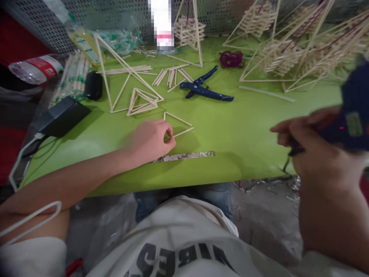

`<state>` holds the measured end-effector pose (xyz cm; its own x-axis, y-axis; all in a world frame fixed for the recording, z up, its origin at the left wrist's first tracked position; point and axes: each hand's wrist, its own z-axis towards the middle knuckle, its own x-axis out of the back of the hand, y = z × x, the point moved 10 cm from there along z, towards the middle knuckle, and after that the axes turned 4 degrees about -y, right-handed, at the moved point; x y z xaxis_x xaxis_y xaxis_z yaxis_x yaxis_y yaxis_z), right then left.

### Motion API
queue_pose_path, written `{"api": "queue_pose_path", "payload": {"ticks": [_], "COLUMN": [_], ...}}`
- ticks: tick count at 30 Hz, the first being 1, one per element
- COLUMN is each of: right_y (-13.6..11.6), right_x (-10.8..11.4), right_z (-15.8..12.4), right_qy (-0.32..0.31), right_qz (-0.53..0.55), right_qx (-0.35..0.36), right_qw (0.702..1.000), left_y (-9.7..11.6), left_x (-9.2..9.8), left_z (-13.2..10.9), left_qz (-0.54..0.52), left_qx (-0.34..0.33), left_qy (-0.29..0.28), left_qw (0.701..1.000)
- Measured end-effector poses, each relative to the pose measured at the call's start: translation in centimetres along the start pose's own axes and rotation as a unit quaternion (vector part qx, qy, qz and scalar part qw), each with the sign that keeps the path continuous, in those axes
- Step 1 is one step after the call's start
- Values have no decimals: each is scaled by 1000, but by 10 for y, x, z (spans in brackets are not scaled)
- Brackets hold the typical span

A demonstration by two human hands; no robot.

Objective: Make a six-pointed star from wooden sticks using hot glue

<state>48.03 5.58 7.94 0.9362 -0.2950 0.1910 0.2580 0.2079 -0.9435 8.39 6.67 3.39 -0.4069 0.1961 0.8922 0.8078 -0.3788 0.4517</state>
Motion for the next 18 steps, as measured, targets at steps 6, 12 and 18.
{"api": "queue_pose_path", "payload": {"ticks": [6, 12, 18], "right_y": [5, 32, 52], "right_x": [-180, -233, -203], "right_z": [57, 27, 8], "right_qy": [-199, -295, -292], "right_qz": [80, 84, 59], "right_qx": [-49, -107, -144], "right_qw": [976, 946, 944], "left_y": [-12, -19, -14], "left_x": [14, 2, 0], "left_z": [-21, -25, -23], "left_qz": [59, 82, 45], "left_qx": [0, -18, -58], "left_qy": [-8, -49, -34], "left_qw": [998, 995, 997]}}
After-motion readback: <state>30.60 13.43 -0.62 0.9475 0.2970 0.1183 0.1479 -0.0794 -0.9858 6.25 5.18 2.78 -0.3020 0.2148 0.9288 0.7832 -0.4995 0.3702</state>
